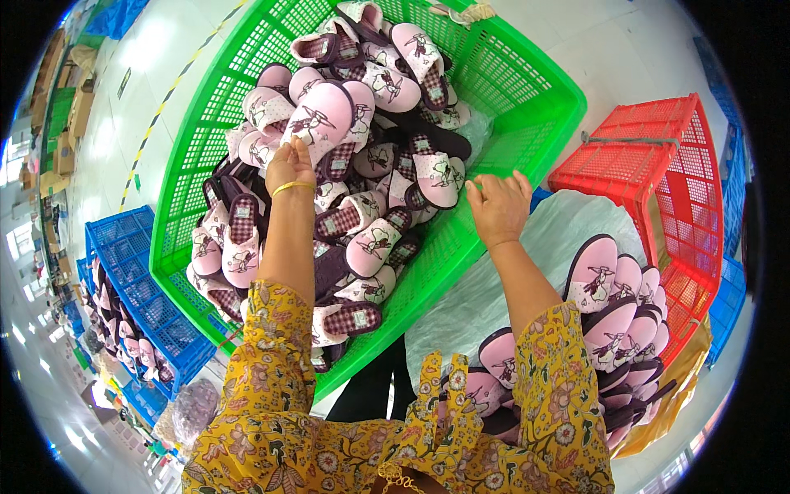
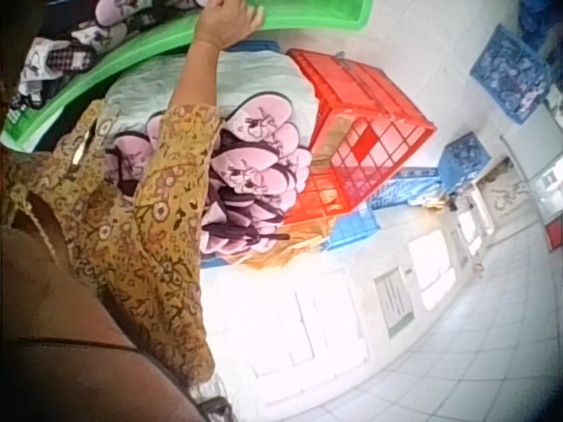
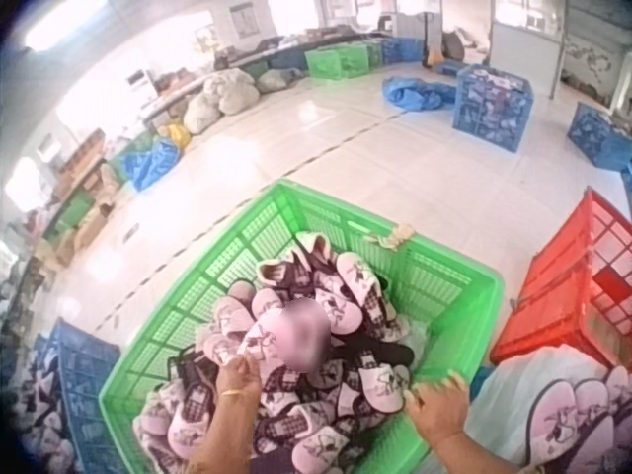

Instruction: The person repeatedly picks up pink slippers from a green basket and places them into a red basket. The person then handles small white paper tags, folding and arranging them on a nearby surface.

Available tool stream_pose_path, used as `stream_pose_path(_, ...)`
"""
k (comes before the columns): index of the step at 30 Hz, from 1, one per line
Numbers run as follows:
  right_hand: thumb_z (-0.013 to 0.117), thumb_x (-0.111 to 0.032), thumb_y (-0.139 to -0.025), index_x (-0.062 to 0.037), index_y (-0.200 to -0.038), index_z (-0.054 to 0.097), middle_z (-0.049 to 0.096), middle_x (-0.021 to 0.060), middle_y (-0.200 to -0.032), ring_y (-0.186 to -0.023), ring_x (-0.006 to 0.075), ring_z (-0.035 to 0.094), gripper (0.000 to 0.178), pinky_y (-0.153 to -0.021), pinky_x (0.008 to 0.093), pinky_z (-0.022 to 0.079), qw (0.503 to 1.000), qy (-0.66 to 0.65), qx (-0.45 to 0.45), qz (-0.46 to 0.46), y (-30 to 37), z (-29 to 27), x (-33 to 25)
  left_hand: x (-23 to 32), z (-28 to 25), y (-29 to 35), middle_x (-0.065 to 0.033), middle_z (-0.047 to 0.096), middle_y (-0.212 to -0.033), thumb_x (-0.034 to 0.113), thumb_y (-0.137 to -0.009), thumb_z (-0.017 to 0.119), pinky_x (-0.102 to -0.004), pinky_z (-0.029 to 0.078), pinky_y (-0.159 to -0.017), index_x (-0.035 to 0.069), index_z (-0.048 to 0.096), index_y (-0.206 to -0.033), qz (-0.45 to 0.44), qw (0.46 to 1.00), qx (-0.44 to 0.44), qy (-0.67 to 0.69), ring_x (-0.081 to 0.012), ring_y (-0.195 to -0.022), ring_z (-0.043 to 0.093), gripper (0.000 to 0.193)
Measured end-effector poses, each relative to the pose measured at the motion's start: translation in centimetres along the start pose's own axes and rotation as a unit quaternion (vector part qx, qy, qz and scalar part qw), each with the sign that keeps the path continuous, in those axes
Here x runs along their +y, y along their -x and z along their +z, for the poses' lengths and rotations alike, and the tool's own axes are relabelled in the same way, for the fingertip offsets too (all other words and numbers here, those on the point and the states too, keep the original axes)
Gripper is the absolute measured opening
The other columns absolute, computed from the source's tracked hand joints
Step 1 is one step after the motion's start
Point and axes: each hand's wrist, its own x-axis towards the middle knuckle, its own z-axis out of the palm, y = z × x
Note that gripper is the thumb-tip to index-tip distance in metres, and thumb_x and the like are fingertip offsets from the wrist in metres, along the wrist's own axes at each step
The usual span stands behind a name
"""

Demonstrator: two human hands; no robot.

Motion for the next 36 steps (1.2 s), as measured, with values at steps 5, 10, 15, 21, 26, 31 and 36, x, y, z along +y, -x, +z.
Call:
stream_pose_path(5, 0.071, -0.026, -0.074, -0.0143, -0.074, 0.063, 0.061, 0.0002, -0.066, -0.068, 0.0195, 0.056, 0.014, -0.095, 0.0376, 0.038, 1.000, -0.001, -0.001, 0.008, 0.0, -0.3, 0.2, -1.1, 2.1, -2.5, -0.0220, 0.052, -0.105, 0.002, -0.094, 0.042, -0.0295, 0.061, -0.077, -0.016, 0.033, -0.115, 0.023, 0.992, -0.013, 0.123, -0.0290, -0.090, 0.063, 0.029)
stream_pose_path(10, 0.070, -0.025, -0.076, -0.0137, -0.079, 0.064, 0.060, 0.0014, -0.065, -0.069, 0.0210, 0.056, 0.014, -0.094, 0.0397, 0.038, 1.000, -0.009, -0.007, 0.003, -0.2, -0.2, -0.1, -2.6, 1.4, -4.6, -0.0241, 0.043, -0.121, 0.010, -0.096, 0.045, -0.0310, 0.059, -0.082, -0.016, 0.028, -0.124, 0.019, 0.998, 0.004, 0.059, -0.0319, -0.102, 0.059, 0.041)
stream_pose_path(15, 0.071, -0.025, -0.073, -0.0144, -0.074, 0.063, 0.061, 0.0013, -0.065, -0.067, 0.0197, 0.056, 0.013, -0.094, 0.0376, 0.039, 1.000, 0.003, 0.007, 0.004, -0.1, -0.4, 0.1, -1.6, -2.5, -4.5, -0.0143, 0.059, -0.092, 0.010, -0.090, 0.051, -0.0222, 0.054, -0.059, -0.005, 0.049, -0.107, 0.031, 0.987, 0.047, -0.154, -0.0222, -0.080, 0.063, 0.023)
stream_pose_path(21, 0.071, -0.025, -0.073, -0.0144, -0.076, 0.063, 0.060, 0.0019, -0.065, -0.068, 0.0203, 0.056, 0.013, -0.094, 0.0375, 0.039, 1.000, 0.005, 0.002, 0.005, -0.1, -0.3, 0.3, -2.4, 1.6, -3.6, -0.0087, 0.061, -0.087, 0.008, -0.085, 0.057, -0.0232, 0.042, -0.047, -0.001, 0.056, -0.105, 0.148, 0.916, -0.110, -0.355, -0.0156, -0.065, 0.062, 0.021)
stream_pose_path(26, 0.071, -0.025, -0.073, -0.0145, -0.077, 0.064, 0.060, 0.0022, -0.066, -0.068, 0.0206, 0.056, 0.014, -0.094, 0.0377, 0.038, 1.000, -0.003, -0.003, 0.007, -0.1, -0.2, 0.4, -6.3, 7.1, -5.1, -0.0041, 0.063, -0.076, 0.016, -0.084, 0.060, -0.0226, 0.045, -0.055, 0.001, 0.063, -0.091, 0.221, 0.721, -0.304, -0.582, -0.0104, -0.072, 0.061, 0.017)
stream_pose_path(31, 0.071, -0.024, -0.073, -0.0141, -0.078, 0.064, 0.061, 0.0017, -0.069, -0.068, 0.0204, 0.055, 0.014, -0.094, 0.0379, 0.038, 1.000, -0.015, -0.011, 0.010, -0.1, 0.0, 0.2, -9.8, 9.7, -7.4, -0.0182, 0.062, -0.100, 0.029, -0.076, 0.069, -0.0404, 0.048, -0.083, 0.009, 0.065, -0.100, 0.371, 0.446, -0.272, -0.768, -0.0363, -0.091, 0.060, 0.031)
stream_pose_path(36, 0.071, -0.023, -0.073, -0.0136, -0.079, 0.063, 0.061, 0.0011, -0.069, -0.068, 0.0200, 0.055, 0.014, -0.094, 0.0381, 0.039, 1.000, -0.012, -0.011, 0.004, 0.0, -0.4, 0.1, -8.9, 8.3, -4.2, -0.0164, 0.059, -0.101, 0.026, -0.077, 0.068, -0.0419, 0.046, -0.081, 0.006, 0.062, -0.095, 0.481, 0.447, -0.290, -0.696, -0.0356, -0.095, 0.056, 0.028)
